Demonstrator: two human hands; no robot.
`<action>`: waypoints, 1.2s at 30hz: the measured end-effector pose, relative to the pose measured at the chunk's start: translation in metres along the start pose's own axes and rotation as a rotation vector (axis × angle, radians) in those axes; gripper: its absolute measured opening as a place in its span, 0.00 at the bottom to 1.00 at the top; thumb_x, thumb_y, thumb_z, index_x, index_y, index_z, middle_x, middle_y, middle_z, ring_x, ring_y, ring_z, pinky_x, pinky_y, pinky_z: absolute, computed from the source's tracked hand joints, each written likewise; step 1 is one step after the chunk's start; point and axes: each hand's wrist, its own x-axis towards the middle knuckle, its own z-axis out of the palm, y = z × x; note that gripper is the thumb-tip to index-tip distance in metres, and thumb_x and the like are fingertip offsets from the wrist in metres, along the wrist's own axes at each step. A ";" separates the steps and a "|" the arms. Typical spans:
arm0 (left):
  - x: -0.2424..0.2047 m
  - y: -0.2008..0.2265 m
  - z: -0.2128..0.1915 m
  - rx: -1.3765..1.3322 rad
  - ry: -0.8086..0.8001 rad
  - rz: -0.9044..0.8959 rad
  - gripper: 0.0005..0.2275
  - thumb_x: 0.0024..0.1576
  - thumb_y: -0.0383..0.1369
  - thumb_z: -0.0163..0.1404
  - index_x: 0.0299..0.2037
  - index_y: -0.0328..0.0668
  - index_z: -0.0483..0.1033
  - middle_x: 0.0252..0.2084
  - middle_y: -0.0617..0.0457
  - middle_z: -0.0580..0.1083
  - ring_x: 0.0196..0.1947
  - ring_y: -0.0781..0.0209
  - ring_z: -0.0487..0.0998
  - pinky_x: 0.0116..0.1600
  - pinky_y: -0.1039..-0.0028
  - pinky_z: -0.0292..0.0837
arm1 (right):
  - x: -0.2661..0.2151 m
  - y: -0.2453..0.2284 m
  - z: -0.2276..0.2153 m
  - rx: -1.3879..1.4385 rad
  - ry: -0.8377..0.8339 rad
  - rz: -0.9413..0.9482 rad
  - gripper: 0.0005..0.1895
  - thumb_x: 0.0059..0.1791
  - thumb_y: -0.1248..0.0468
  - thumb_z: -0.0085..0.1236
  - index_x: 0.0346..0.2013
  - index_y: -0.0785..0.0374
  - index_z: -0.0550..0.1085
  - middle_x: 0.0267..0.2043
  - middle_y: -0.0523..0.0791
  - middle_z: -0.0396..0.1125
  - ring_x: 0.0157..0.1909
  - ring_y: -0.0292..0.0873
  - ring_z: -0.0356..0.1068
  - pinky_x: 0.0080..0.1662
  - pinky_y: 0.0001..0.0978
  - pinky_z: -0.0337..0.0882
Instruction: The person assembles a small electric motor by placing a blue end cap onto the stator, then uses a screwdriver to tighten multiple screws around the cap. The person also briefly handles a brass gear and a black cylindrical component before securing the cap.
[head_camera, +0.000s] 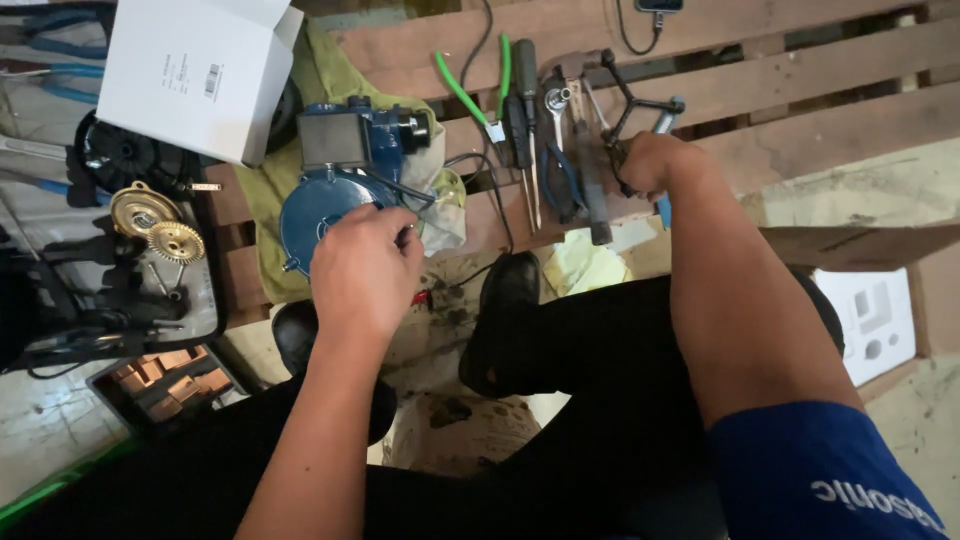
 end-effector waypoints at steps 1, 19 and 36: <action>0.001 -0.001 0.002 -0.017 0.015 0.005 0.05 0.57 0.33 0.55 0.39 0.52 0.85 0.28 0.52 0.74 0.31 0.47 0.80 0.38 0.58 0.80 | -0.002 0.001 -0.001 0.014 -0.020 -0.002 0.18 0.48 0.65 0.52 0.39 0.80 0.80 0.29 0.62 0.74 0.28 0.58 0.78 0.34 0.48 0.78; -0.002 -0.002 0.013 0.044 0.035 0.003 0.08 0.58 0.35 0.52 0.41 0.53 0.85 0.33 0.51 0.75 0.35 0.44 0.80 0.41 0.54 0.80 | -0.138 -0.022 -0.050 0.204 -0.145 0.028 0.24 0.54 0.62 0.52 0.38 0.92 0.73 0.30 0.67 0.67 0.30 0.61 0.74 0.37 0.55 0.80; -0.005 -0.010 -0.009 -0.097 0.064 0.132 0.10 0.60 0.30 0.54 0.49 0.44 0.85 0.37 0.47 0.79 0.32 0.46 0.79 0.34 0.55 0.77 | -0.193 0.025 -0.071 0.271 0.532 -1.177 0.13 0.63 0.84 0.52 0.62 0.86 0.65 0.54 0.67 0.65 0.50 0.60 0.74 0.54 0.44 0.76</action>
